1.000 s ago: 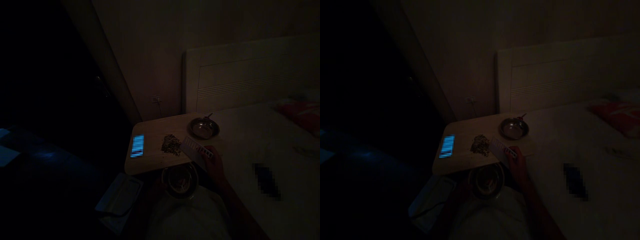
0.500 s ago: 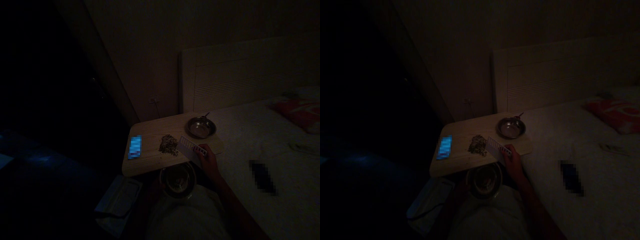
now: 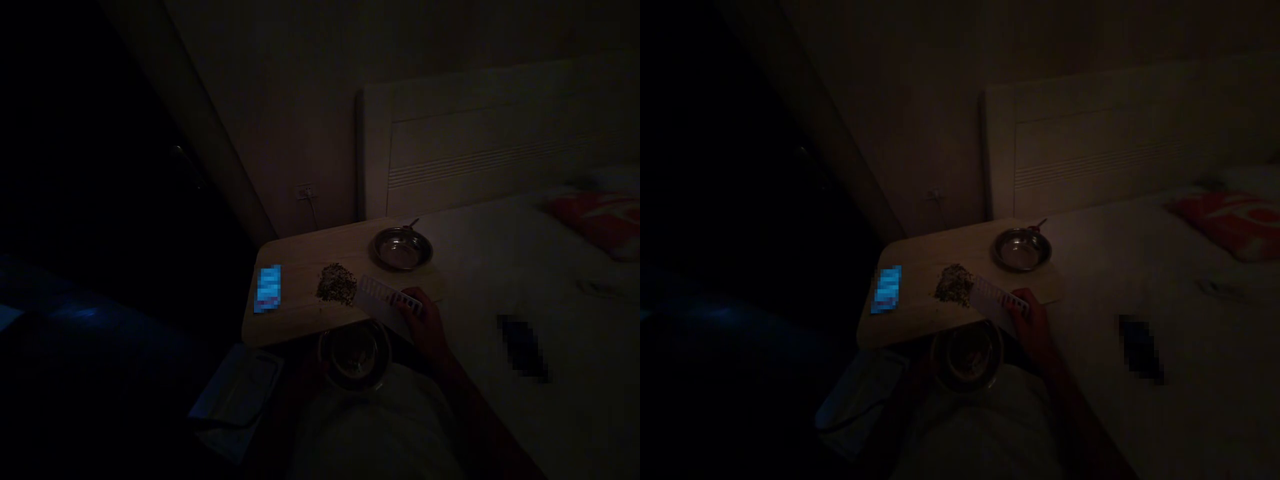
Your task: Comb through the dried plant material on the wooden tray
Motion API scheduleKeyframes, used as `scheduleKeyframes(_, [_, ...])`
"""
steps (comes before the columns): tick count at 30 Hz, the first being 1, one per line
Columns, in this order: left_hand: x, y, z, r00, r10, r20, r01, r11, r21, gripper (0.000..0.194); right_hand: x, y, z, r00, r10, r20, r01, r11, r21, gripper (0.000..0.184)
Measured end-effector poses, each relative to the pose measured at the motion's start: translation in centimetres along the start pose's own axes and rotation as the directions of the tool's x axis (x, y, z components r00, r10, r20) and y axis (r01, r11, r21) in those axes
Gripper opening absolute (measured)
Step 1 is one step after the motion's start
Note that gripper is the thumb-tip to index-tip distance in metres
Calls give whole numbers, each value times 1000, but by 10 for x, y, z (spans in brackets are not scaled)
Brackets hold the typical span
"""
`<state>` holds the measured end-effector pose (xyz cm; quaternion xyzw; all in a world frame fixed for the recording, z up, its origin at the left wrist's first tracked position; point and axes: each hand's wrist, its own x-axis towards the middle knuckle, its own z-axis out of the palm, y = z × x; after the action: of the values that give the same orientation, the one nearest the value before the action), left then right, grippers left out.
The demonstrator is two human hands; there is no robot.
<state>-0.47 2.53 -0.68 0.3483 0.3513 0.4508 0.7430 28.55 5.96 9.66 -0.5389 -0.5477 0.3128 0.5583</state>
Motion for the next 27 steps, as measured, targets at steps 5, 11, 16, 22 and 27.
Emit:
scheduleKeyframes(5, [2, -7, -8, 999, 50, 13, -51, 998, 45, 71, 1, -4, 3, 999, 25, -22, -25, 1000, 6, 20])
scheduleKeyframes(11, [6, -17, -20, 999, 40, -8, -39, 997, 66, 73, 0, -6, 2, 1000, -12, -15, 12, 1000, 4, 18])
scheduleKeyframes(16, [9, -19, -25, 998, 62, -6, -61, 991, 121, 71, -3, -1, -4, 999, 11, -30, -11, 1000, 24, 19])
scheduleKeyframes(22, [2, -15, -20, 999, 34, -5, -34, 997, 63, 69, -2, -3, -2, 1000, -18, -14, 18, 1000, -10, 18])
scheduleKeyframes(27, [0, -6, -11, 999, 43, -33, -41, 997, 61, 64, -3, -5, -1, 1000, -14, -2, 14, 1000, -9, 18])
